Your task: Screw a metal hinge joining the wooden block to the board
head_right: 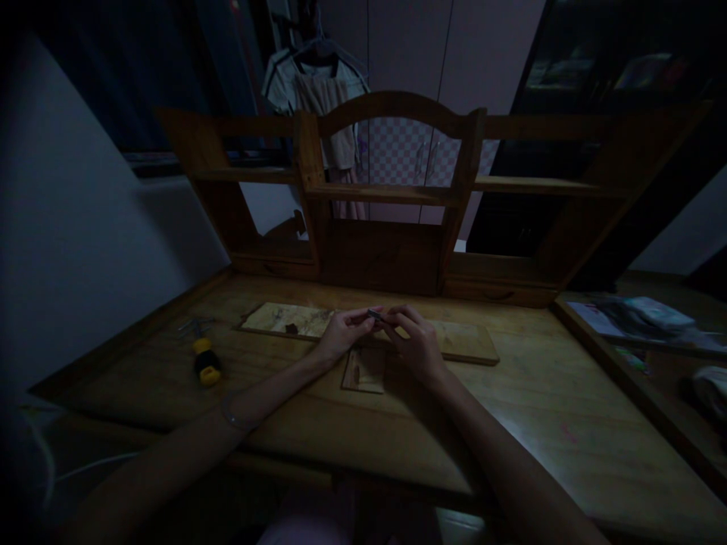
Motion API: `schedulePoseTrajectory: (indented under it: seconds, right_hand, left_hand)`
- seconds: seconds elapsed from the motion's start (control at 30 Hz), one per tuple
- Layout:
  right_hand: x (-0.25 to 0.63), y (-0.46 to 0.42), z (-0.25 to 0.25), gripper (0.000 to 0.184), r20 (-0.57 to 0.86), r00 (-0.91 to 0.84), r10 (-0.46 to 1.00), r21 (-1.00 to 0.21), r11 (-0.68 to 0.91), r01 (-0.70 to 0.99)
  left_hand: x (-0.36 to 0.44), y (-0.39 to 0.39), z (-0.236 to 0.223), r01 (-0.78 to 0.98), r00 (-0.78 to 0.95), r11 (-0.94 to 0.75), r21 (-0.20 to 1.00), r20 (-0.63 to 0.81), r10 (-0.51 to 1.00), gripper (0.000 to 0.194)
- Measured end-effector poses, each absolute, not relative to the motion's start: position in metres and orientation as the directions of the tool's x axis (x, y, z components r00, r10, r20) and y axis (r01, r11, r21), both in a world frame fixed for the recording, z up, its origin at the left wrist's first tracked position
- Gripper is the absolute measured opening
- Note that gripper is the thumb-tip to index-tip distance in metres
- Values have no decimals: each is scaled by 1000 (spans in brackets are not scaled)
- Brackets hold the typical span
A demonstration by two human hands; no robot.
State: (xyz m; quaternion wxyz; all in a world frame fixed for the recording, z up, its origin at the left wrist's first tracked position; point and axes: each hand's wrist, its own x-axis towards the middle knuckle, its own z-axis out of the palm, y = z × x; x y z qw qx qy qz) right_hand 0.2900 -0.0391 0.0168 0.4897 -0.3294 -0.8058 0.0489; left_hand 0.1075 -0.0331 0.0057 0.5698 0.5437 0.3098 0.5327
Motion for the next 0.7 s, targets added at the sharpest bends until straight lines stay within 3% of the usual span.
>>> schedulePoseTrajectory:
  seconds: [0.7]
  right_hand:
    - [290,-36,13,13,759,-322,565,-400,796,454]
  left_hand:
    - [107,-31,4,-312,230,-131,941,209,950,59]
